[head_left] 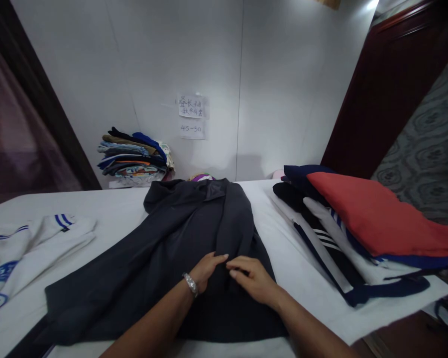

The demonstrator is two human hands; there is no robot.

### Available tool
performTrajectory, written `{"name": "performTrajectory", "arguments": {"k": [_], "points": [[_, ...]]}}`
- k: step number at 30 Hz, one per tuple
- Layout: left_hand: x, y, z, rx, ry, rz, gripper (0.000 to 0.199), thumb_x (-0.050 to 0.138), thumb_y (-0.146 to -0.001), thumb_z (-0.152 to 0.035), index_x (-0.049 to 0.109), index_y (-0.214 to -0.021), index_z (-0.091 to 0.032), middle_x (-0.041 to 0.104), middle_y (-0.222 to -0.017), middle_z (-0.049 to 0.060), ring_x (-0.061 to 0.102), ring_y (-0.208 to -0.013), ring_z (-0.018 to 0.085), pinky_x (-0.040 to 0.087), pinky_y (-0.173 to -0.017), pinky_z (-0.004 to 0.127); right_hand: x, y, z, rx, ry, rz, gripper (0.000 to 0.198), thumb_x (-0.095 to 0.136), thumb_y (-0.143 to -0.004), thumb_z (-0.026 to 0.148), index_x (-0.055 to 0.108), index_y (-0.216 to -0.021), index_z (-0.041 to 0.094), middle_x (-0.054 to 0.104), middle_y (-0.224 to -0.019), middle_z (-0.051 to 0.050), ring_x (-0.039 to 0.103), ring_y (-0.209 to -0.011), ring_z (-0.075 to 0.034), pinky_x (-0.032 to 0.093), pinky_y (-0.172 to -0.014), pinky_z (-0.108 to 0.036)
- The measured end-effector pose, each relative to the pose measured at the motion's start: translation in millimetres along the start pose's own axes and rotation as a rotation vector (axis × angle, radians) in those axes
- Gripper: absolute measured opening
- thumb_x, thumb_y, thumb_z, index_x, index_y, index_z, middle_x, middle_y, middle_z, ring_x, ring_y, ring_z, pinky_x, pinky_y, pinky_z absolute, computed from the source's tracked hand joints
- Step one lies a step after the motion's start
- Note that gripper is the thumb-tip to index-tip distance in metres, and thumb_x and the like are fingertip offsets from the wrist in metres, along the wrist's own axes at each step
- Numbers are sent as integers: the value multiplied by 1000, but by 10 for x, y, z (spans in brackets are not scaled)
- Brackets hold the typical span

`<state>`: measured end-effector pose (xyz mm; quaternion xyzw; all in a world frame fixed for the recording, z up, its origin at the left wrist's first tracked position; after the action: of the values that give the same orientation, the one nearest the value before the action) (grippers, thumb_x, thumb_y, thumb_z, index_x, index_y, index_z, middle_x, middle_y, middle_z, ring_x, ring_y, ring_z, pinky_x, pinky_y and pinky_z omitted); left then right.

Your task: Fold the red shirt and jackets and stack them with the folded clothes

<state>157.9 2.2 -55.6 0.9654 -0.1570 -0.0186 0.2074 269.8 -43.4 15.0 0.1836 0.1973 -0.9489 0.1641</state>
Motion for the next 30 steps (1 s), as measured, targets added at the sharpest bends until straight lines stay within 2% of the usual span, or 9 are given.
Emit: {"name": "performTrajectory", "arguments": {"k": [3, 5, 8, 12, 18, 21, 25, 28, 30], "points": [[7, 36, -24, -4, 101, 33, 41, 71, -67, -40, 63, -96, -11, 72, -82, 10, 68, -84, 25, 52, -80, 37, -518, 229, -391, 120, 105, -282, 27, 53, -83, 34, 68, -106, 36, 66, -109, 0, 60, -104, -25, 46, -94, -41], [6, 65, -108, 0, 124, 37, 37, 70, -69, -37, 64, -95, -12, 73, -84, 10, 69, -83, 24, 53, -81, 38, -745, 429, -711, 251, 169, -384, 35, 58, -78, 37, 66, -112, 30, 64, -116, -4, 59, -106, -27, 44, -96, -44], [29, 75, -287, 7, 167, 51, 34, 70, -71, -35, 64, -97, -12, 74, -86, 10, 69, -80, 24, 54, -80, 39, -861, 720, -1101, 427, 169, -427, 52, 62, -72, 40, 60, -122, 27, 64, -114, -7, 63, -90, -25, 49, -86, -43], [63, -14, -706, 78, 243, 64, 31, 71, -72, -27, 64, -99, -11, 73, -85, 10, 70, -76, 22, 55, -79, 39, -795, 925, -1240, 562, 27, -432, 68, 66, -68, 42, 50, -132, 25, 65, -105, -7, 62, -71, -19, 52, -72, -37], [6, -298, -1714, 220, 371, 45, 10, 62, -80, -18, 63, -85, -9, 71, -79, 11, 69, -72, 19, 55, -79, 39, -490, 757, -940, 557, -495, -336, 84, 74, -62, 38, 42, -137, 23, 64, -88, -4, 63, -83, -22, 49, -74, -36], [-147, -448, -2183, 217, 436, 17, 16, 57, -84, -23, 61, -83, -8, 70, -81, 12, 68, -78, 19, 54, -83, 41, -465, 590, -715, 499, -399, -328, 78, 72, -66, 32, 42, -137, 25, 60, -84, -1, 59, -77, -17, 46, -70, -30], [-554, -523, -2727, 332, 490, -45, 22, 53, -87, -27, 60, -87, -7, 69, -88, 13, 67, -85, 20, 51, -88, 43, -241, 198, -306, 355, -163, -186, 74, 65, -72, 25, 38, -141, 30, 51, -77, 4, 47, -61, -10, 39, -57, -24], [-946, -496, -2949, 420, 517, -131, 22, 53, -86, -27, 59, -90, -7, 69, -87, 12, 66, -83, 19, 50, -88, 43, 80, -151, -44, 271, -40, -46, 73, 63, -73, 23, 37, -141, 32, 53, -76, 4, 45, -58, -10, 38, -56, -24], [-1187, -480, -2967, 424, 532, -187, 22, 55, -85, -29, 60, -87, -8, 68, -77, 9, 66, -75, 19, 52, -84, 42, 348, -372, 47, 240, 25, 47, 73, 63, -73, 23, 38, -141, 31, 57, -79, 3, 49, -61, -12, 42, -59, -25]]}}
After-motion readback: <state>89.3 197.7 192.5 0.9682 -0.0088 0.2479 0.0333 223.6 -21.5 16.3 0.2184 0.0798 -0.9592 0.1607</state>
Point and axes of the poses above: each hand's wrist, its own y-axis away from the middle knuckle, its own x-axis out of the palm, z = x × y, the point moved 9 cm from there along -y, towards the middle knuckle
